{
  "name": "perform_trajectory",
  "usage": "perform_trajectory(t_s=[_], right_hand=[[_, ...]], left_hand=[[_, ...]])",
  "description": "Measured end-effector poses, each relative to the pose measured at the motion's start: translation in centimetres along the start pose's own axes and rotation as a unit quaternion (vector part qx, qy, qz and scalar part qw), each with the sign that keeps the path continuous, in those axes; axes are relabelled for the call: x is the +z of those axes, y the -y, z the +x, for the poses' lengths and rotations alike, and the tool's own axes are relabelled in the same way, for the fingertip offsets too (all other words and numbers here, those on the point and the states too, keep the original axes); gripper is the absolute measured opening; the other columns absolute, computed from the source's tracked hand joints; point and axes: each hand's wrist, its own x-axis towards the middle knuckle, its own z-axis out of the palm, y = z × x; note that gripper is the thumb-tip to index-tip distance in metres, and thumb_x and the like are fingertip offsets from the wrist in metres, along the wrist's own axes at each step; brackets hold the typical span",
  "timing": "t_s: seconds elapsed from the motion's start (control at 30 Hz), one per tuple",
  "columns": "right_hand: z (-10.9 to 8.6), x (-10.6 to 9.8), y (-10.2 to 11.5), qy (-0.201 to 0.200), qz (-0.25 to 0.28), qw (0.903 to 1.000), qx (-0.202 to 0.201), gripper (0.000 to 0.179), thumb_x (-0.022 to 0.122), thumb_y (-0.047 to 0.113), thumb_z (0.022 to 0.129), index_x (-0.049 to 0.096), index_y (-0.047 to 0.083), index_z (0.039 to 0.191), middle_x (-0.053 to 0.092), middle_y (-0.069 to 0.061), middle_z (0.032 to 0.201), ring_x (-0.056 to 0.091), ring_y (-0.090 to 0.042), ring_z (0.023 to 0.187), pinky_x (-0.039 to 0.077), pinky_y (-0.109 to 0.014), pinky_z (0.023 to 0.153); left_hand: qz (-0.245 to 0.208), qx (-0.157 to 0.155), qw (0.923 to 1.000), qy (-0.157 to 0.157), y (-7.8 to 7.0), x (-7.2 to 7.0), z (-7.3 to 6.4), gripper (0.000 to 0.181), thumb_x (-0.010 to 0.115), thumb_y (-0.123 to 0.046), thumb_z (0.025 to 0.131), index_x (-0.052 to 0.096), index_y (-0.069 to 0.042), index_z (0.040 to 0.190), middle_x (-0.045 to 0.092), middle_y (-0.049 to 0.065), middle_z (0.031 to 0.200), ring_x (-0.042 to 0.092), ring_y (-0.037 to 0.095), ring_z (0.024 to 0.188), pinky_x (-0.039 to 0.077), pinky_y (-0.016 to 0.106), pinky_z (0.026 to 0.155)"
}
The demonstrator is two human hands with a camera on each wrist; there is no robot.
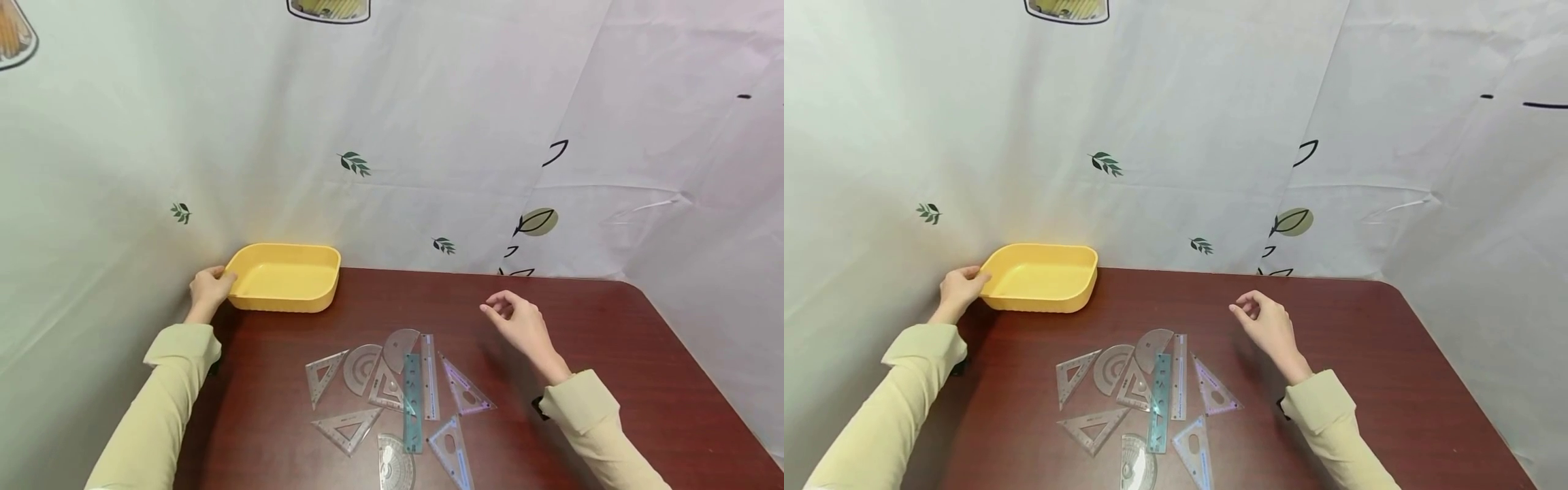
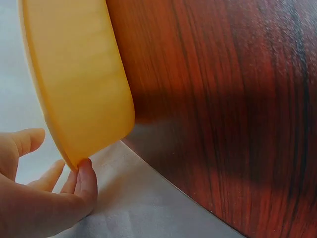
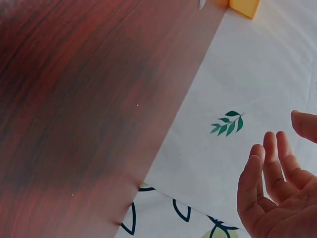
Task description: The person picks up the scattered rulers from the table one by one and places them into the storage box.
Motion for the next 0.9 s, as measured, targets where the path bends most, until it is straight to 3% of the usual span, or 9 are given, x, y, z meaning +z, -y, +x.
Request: perform_trajectory(t_s=[0.17,0.23,0.33,0.43,0.57,0.67,0.83,0.9], right_hand=[[-0.1,0.0,-0.2,0.007,0.008,0.9999,-0.001,0.02,0.069,0.033,0.088,0.068,0.014,0.096,0.066,0.0,0.08,0.058,-0.012,0.07,0.044,-0.024,0.061],[-0.1,0.0,-0.2,0.011,0.015,0.9998,-0.001,0.022,0.069,0.033,0.089,0.068,0.013,0.096,0.066,-0.001,0.08,0.057,-0.011,0.07,0.044,-0.023,0.06],[-0.2,0.2,-0.5,0.017,0.021,0.9996,0.003,0.022,0.069,0.033,0.089,0.068,0.012,0.097,0.067,-0.001,0.081,0.056,-0.01,0.069,0.044,-0.022,0.06],[-0.3,0.4,-0.7,0.022,0.024,0.9994,0.008,0.021,0.07,0.031,0.088,0.069,0.012,0.097,0.067,-0.001,0.082,0.056,-0.009,0.069,0.044,-0.021,0.059],[-0.6,0.6,-0.9,0.022,0.031,0.9992,0.011,0.019,0.071,0.028,0.087,0.069,0.011,0.096,0.067,-0.001,0.081,0.055,-0.008,0.067,0.043,-0.02,0.057],[-0.8,0.5,-0.9,0.021,0.033,0.9992,0.013,0.018,0.071,0.027,0.087,0.069,0.011,0.095,0.067,-0.002,0.081,0.054,-0.008,0.066,0.043,-0.02,0.056],[-1.0,0.4,-1.4,0.022,0.046,0.9986,0.01,0.017,0.071,0.025,0.087,0.069,0.009,0.095,0.068,-0.004,0.081,0.053,-0.004,0.065,0.043,-0.019,0.056],[-1.0,0.4,-1.6,0.026,0.058,0.9979,0.011,0.017,0.071,0.023,0.087,0.07,0.008,0.095,0.068,-0.005,0.08,0.053,-0.003,0.064,0.043,-0.018,0.055]], left_hand=[[-0.001,-0.003,0.9999,0.011,0.3,-0.2,0.0,0.052,0.048,-0.025,0.096,0.048,0.012,0.133,0.049,0.032,0.133,0.037,0.048,0.129,0.033,0.053,0.11],[-0.003,-0.003,0.9998,0.018,0.5,-0.2,0.1,0.05,0.048,-0.024,0.096,0.05,0.011,0.131,0.051,0.032,0.131,0.043,0.046,0.123,0.041,0.049,0.104],[-0.031,-0.007,0.9989,0.035,0.9,-0.1,0.2,0.046,0.049,-0.021,0.096,0.053,0.011,0.13,0.054,0.032,0.128,0.063,0.028,0.097,0.056,0.034,0.085],[-0.078,-0.017,0.9954,0.052,1.4,0.2,0.3,0.045,0.05,-0.016,0.096,0.051,0.013,0.13,0.06,0.029,0.115,0.06,0.003,0.064,0.057,0.018,0.06],[-0.145,-0.045,0.9854,0.078,1.8,0.3,0.2,0.047,0.052,-0.013,0.095,0.046,0.014,0.134,0.063,0.003,0.087,0.054,-0.006,0.058,0.054,0.014,0.055],[-0.185,-0.069,0.9746,0.105,1.7,0.2,-0.1,0.051,0.052,-0.013,0.096,0.04,0.011,0.139,0.057,-0.011,0.082,0.054,-0.004,0.061,0.055,0.015,0.057],[-0.238,-0.108,0.9522,0.159,1.4,0.0,-0.4,0.058,0.05,-0.016,0.097,0.03,0.004,0.147,0.054,-0.019,0.073,0.056,-0.002,0.062,0.055,0.014,0.059],[-0.258,-0.122,0.9427,0.173,1.4,0.0,-0.5,0.06,0.05,-0.018,0.097,0.028,0.003,0.148,0.055,-0.017,0.072,0.058,-0.001,0.062,0.055,0.014,0.059]])
